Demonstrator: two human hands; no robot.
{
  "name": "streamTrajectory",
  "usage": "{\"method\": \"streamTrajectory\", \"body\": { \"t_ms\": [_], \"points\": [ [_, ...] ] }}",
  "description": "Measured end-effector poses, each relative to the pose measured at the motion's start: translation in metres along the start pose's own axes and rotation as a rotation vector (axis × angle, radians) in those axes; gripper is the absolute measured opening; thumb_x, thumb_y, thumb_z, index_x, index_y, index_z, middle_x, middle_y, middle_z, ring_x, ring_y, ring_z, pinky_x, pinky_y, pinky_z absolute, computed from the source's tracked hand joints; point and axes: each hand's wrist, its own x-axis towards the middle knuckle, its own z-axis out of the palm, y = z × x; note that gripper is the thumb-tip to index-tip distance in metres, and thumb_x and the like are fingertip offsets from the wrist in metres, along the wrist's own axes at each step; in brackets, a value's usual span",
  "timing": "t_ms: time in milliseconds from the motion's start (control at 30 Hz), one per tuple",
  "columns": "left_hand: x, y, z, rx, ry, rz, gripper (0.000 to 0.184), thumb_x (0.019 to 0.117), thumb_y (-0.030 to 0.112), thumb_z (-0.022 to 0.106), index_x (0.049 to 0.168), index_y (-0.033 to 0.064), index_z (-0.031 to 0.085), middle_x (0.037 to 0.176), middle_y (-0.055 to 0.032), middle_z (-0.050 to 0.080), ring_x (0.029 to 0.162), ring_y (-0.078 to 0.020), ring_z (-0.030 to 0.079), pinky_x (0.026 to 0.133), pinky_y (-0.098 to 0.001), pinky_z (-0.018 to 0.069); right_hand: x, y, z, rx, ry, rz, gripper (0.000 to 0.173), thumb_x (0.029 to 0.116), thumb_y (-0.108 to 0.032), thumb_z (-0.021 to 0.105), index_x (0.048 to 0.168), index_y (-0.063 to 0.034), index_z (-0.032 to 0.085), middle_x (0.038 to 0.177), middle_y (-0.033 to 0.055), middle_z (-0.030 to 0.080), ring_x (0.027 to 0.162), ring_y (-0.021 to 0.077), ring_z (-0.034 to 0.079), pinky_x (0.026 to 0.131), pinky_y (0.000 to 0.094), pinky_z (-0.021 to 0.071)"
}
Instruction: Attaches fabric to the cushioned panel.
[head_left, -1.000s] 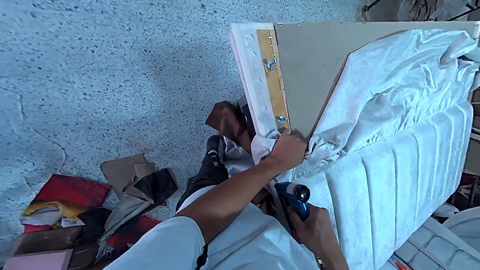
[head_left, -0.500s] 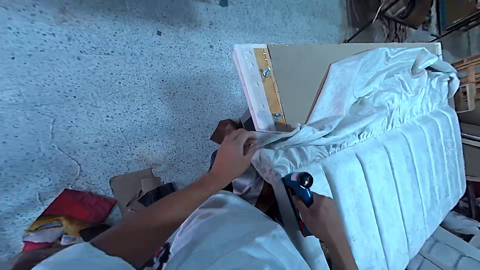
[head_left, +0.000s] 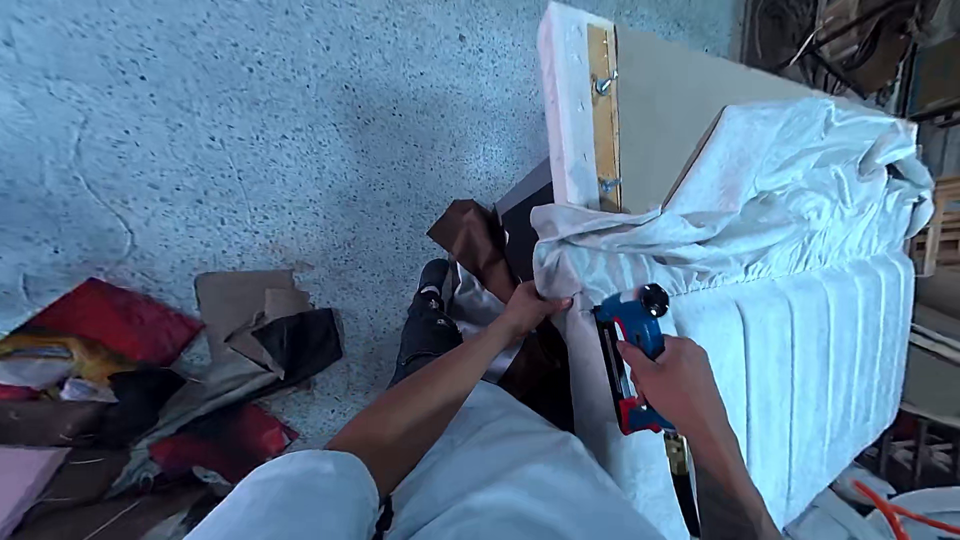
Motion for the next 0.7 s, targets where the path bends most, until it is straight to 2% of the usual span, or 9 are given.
{"method": "streamTrajectory", "body": {
  "t_ms": [67,133,333,500,567,633,667,700],
  "points": [
    [0.001,0.007,-0.004,0.234,0.078,0.024,0.046,0.0837,0.029,0.086,0.117,0.0022,0.069,0.108,-0.0134,0.074,0.104,-0.0234,0.071,0.097,-0.0488,0.0576,0.004,0.01,-0.008,0.063,0.036,0.018,0.041,0.099,-0.048,0.065,0.081,-0.0115,0.067,0.058,0.0056,0.065,0.046,0.0214,0.065,0.046,0.0444,0.0589],
    [-0.006,0.012,0.0,0.377,0.149,0.031,0.042,0.0854,0.034,0.083,0.111,0.0033,0.07,0.104,-0.0142,0.073,0.102,-0.0267,0.071,0.096,-0.0542,0.0555,0.008,0.018,-0.015,0.088,0.028,0.055,0.042,0.0994,-0.047,0.065,0.081,-0.0096,0.067,0.058,0.0076,0.066,0.046,0.0229,0.066,0.047,0.0443,0.0597],
    [-0.01,0.012,0.024,0.338,0.408,0.055,0.033,0.088,0.028,0.081,0.109,0.0045,0.071,0.102,-0.0123,0.074,0.101,-0.0249,0.072,0.095,-0.0527,0.0561,0.029,0.017,-0.015,0.095,-0.064,0.08,0.042,0.0984,-0.048,0.067,0.083,-0.0082,0.068,0.059,0.0093,0.066,0.047,0.0247,0.066,0.046,0.0443,0.0591],
    [0.0,-0.005,0.017,0.317,0.405,0.131,0.031,0.0866,0.025,0.082,0.107,0.004,0.072,0.1,-0.0108,0.075,0.099,-0.0222,0.072,0.095,-0.0499,0.0567,0.041,0.007,-0.017,0.104,-0.135,0.123,0.039,0.0999,-0.041,0.065,0.085,-0.0054,0.066,0.058,0.0108,0.064,0.045,0.0247,0.064,0.045,0.0429,0.0575],
    [0.003,-0.008,0.01,0.372,0.331,0.187,0.032,0.087,0.027,0.082,0.106,0.0035,0.072,0.1,-0.011,0.075,0.098,-0.0222,0.073,0.095,-0.0501,0.0575,0.033,0.016,-0.026,0.305,-0.165,0.08,0.036,0.1003,-0.039,0.066,0.092,-0.0039,0.066,0.062,0.0102,0.064,0.047,0.0224,0.062,0.046,0.0397,0.0572],
    [0.004,0.0,0.001,0.54,0.241,0.216,0.034,0.0885,0.031,0.081,0.105,0.0019,0.072,0.1,-0.0148,0.075,0.099,-0.028,0.072,0.095,-0.0546,0.0558,0.014,0.041,-0.034,0.652,-0.234,-0.038,0.035,0.1006,-0.037,0.066,0.108,-0.0031,0.066,0.076,0.0111,0.065,0.059,0.0206,0.063,0.055,0.0374,0.0585],
    [0.005,0.005,-0.003,0.655,0.185,0.227,0.036,0.0906,0.034,0.079,0.105,0.0015,0.073,0.101,-0.017,0.074,0.1,-0.0316,0.072,0.096,-0.0572,0.0546,0.001,0.058,-0.034,0.826,-0.289,-0.092,0.035,0.099,-0.037,0.066,0.113,-0.0046,0.065,0.082,0.0114,0.065,0.064,0.0198,0.064,0.06,0.0366,0.059],
    [0.006,0.006,-0.008,0.758,0.13,0.247,0.036,0.0934,0.036,0.075,0.106,0.0023,0.073,0.101,-0.0179,0.074,0.102,-0.0334,0.072,0.096,-0.0584,0.0539,-0.012,0.075,-0.03,0.986,-0.339,-0.123,0.038,0.0952,-0.038,0.068,0.116,-0.0065,0.064,0.083,0.011,0.065,0.064,0.0186,0.064,0.059,0.0352,0.0595]
  ]
}}
